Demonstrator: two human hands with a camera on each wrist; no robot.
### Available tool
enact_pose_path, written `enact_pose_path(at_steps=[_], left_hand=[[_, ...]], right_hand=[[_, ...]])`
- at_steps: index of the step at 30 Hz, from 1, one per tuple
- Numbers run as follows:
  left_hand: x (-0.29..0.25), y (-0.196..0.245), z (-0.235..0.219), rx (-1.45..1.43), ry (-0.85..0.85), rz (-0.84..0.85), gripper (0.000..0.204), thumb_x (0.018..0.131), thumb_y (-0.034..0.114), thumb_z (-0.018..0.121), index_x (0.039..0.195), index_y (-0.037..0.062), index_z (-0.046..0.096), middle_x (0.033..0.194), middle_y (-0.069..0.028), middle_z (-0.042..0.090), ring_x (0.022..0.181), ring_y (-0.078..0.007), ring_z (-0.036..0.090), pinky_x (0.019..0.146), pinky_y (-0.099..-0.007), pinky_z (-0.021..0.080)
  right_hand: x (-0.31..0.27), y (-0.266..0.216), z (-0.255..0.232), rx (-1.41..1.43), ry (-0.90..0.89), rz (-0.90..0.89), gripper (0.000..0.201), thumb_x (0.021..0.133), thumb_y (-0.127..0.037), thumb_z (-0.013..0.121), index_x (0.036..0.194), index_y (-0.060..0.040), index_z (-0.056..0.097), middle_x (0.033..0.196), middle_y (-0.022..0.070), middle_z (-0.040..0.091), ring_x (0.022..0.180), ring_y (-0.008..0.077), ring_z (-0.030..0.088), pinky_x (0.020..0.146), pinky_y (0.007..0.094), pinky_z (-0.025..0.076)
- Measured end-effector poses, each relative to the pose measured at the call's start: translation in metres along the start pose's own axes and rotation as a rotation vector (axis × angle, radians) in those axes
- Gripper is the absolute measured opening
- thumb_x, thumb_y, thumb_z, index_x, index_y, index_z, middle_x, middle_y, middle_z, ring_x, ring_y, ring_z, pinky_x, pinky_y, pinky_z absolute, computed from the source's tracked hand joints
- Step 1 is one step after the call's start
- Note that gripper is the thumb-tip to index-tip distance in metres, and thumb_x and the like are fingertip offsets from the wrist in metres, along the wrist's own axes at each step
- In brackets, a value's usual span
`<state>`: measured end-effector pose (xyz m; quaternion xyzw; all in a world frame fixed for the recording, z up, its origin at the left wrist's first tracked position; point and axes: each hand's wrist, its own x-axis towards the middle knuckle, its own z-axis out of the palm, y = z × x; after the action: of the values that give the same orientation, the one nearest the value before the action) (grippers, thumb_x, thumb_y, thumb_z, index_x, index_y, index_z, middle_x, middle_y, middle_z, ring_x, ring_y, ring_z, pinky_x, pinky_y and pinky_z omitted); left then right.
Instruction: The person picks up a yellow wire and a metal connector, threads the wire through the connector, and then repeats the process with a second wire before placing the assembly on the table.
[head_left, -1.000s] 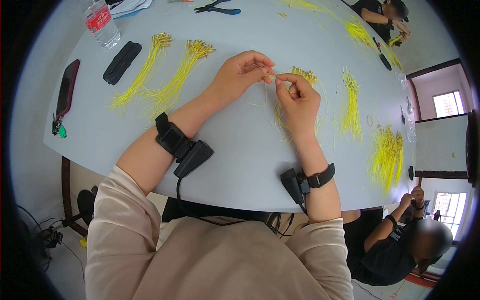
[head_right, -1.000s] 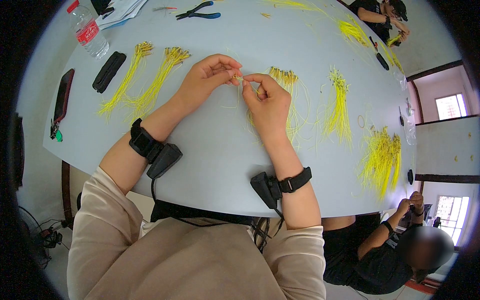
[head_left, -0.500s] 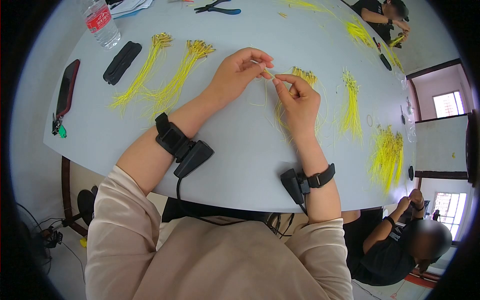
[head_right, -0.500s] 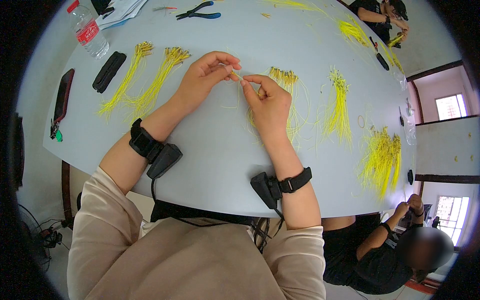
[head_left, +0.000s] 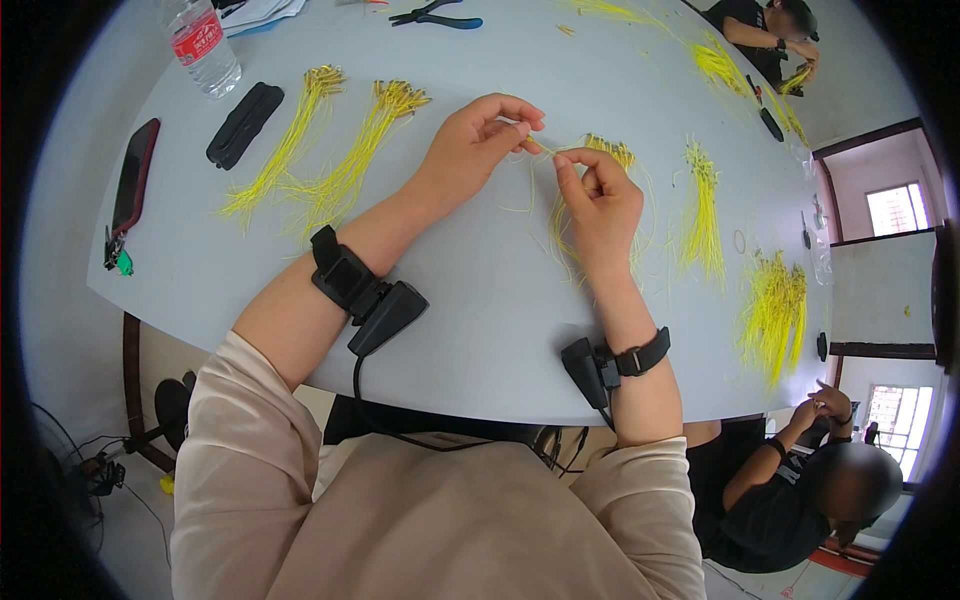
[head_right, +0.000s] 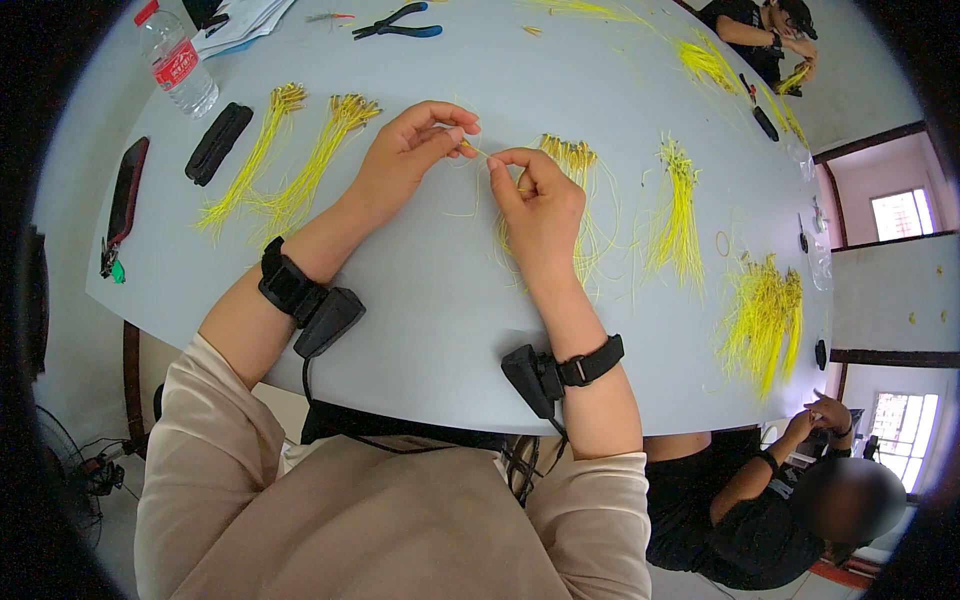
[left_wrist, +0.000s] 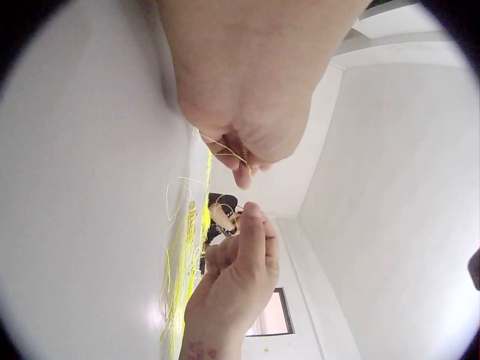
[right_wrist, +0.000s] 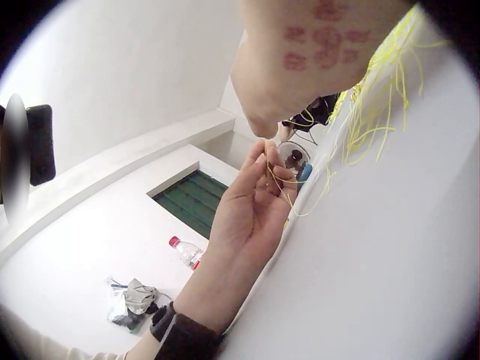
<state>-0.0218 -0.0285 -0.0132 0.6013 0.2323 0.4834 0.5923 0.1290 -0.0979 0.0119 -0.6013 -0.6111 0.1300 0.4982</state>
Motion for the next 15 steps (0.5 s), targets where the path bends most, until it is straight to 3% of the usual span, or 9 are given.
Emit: enact_pose_path(at_steps=[15], left_hand=[[0.0018, -0.0009, 0.0006, -0.020, 0.060, 0.050, 0.017, 0.089, 0.009, 0.052, 0.105, 0.0017, 0.053, 0.105, -0.0082, 0.057, 0.095, -0.0191, 0.060, 0.083, -0.0291, 0.046]], right_hand=[[-0.0028, -0.0012, -0.0004, 0.098, -0.188, -0.019, 0.007, 0.075, -0.009, 0.068, 0.081, -0.0062, 0.064, 0.049, -0.0054, 0.026, 0.046, 0.0045, 0.025, 0.042, 0.0221, 0.022]])
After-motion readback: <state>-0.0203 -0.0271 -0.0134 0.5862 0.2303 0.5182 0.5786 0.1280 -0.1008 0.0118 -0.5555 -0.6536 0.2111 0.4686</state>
